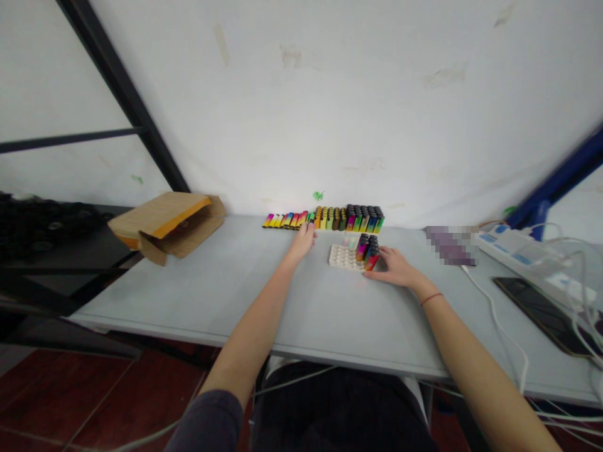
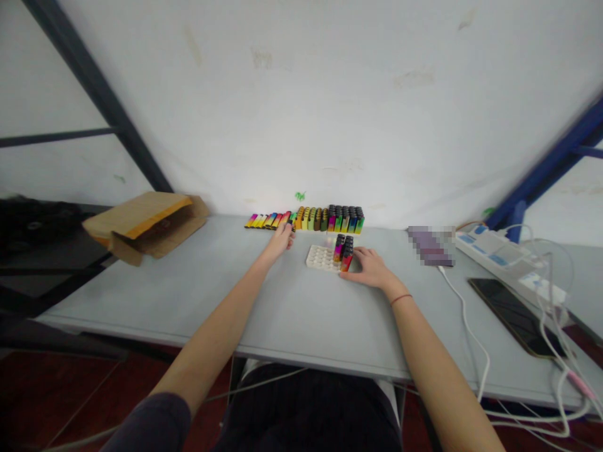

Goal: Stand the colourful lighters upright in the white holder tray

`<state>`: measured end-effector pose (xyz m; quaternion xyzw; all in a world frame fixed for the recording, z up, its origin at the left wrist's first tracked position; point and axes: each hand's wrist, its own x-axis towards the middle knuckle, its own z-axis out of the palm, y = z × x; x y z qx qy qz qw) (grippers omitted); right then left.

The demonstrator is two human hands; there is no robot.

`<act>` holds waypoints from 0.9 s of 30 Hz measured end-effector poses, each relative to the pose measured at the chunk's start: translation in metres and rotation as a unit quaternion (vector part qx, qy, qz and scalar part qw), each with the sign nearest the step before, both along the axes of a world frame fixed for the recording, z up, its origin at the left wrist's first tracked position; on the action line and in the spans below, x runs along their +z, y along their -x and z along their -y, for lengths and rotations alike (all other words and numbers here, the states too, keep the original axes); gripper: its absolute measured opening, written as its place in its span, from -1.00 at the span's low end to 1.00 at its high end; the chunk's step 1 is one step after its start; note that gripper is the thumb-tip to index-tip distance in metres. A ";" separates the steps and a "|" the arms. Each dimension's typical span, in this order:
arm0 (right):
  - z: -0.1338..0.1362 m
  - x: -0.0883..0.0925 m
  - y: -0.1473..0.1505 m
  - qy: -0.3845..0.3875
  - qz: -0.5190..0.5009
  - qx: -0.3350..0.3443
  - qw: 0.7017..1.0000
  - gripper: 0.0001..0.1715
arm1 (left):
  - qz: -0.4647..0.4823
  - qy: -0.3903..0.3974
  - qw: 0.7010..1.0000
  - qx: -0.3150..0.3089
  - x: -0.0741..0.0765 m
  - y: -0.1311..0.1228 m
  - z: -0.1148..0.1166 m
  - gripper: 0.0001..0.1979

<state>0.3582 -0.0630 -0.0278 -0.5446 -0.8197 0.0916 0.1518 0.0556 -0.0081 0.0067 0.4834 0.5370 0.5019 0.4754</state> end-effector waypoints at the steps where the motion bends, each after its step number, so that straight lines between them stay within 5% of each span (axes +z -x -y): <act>1: 0.000 0.000 0.000 0.001 0.001 -0.002 1.000 -0.07 | 0.025 0.023 0.999 0.004 0.002 -0.003 0.002 -0.81; 8: 0.000 0.002 0.001 0.006 0.006 -0.003 1.000 -0.06 | 0.173 0.102 0.980 -0.007 0.013 -0.011 0.014 -0.53; 19: 0.001 0.002 0.001 0.010 -0.002 -0.002 1.000 -0.07 | 0.230 0.102 0.967 0.032 0.022 -0.015 0.022 -0.52; 27: 0.000 -0.001 0.000 -0.006 -0.007 0.005 1.000 -0.08 | 0.236 0.084 0.968 -0.009 0.022 -0.022 0.029 -0.46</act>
